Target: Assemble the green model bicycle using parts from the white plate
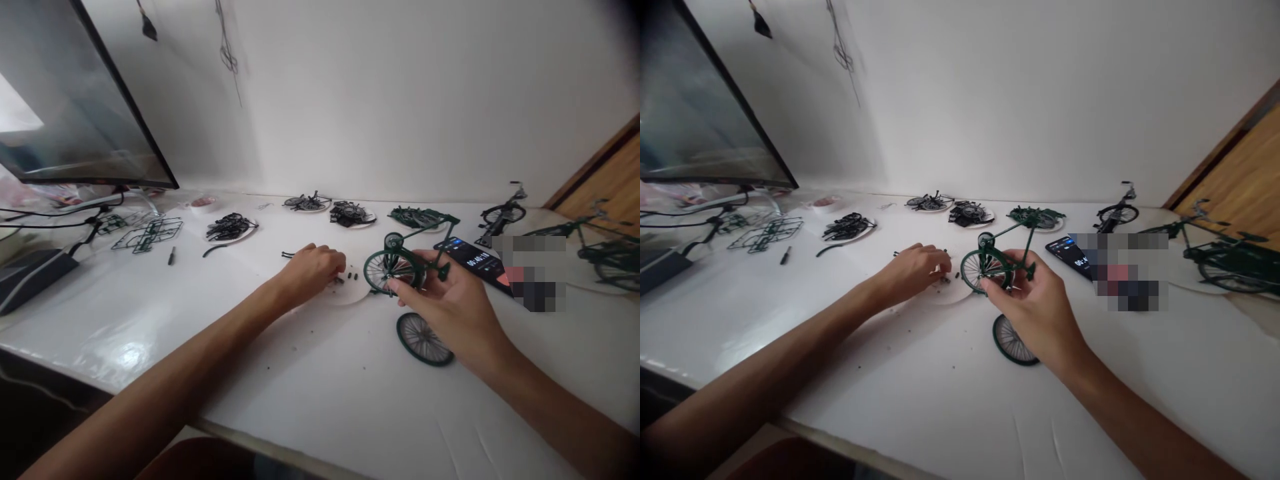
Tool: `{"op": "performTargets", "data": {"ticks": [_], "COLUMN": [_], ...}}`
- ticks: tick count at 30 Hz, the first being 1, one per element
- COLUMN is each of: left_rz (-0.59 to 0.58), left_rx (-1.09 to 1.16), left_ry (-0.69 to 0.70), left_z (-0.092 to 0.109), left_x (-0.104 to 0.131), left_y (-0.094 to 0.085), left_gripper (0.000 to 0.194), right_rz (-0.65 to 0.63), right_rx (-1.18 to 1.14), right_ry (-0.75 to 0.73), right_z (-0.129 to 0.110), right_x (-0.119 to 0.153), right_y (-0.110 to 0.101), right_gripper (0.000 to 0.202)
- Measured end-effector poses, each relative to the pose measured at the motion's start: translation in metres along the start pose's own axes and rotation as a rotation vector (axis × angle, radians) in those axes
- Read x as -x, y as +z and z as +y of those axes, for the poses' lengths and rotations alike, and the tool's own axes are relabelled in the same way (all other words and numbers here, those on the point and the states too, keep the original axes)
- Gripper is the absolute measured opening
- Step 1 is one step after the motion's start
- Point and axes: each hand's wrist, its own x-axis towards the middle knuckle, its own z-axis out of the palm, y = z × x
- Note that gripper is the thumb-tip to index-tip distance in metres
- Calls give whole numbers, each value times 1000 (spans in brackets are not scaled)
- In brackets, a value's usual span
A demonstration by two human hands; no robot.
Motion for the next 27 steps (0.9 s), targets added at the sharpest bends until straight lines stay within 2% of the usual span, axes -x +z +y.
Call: {"op": "performTargets", "data": {"ticks": [5,8,11,13,16,20,27], "left_rz": [-1,101,294,327,285,277,270], "left_rx": [171,284,624,756,903,946,826], "left_ry": [-96,-108,-59,-79,-141,-184,-185], "left_z": [-1,17,43,56,65,64,61], "left_x": [0,8,15,18,17,16,17], "left_y": [-10,-18,-21,-20,-17,-14,-14], "left_gripper": [11,15,13,17,22,22,17], "right_rz": [-75,-46,-4,6,0,-24,-41], "right_rx": [138,180,207,204,193,185,220], "right_ry": [-132,-204,-268,-294,-293,-258,-251], "right_z": [5,7,8,8,8,7,7], "right_x": [0,1,2,2,2,6,8], "right_y": [0,1,1,1,2,4,5], "right_gripper": [42,39,37,36,35,34,34]}}
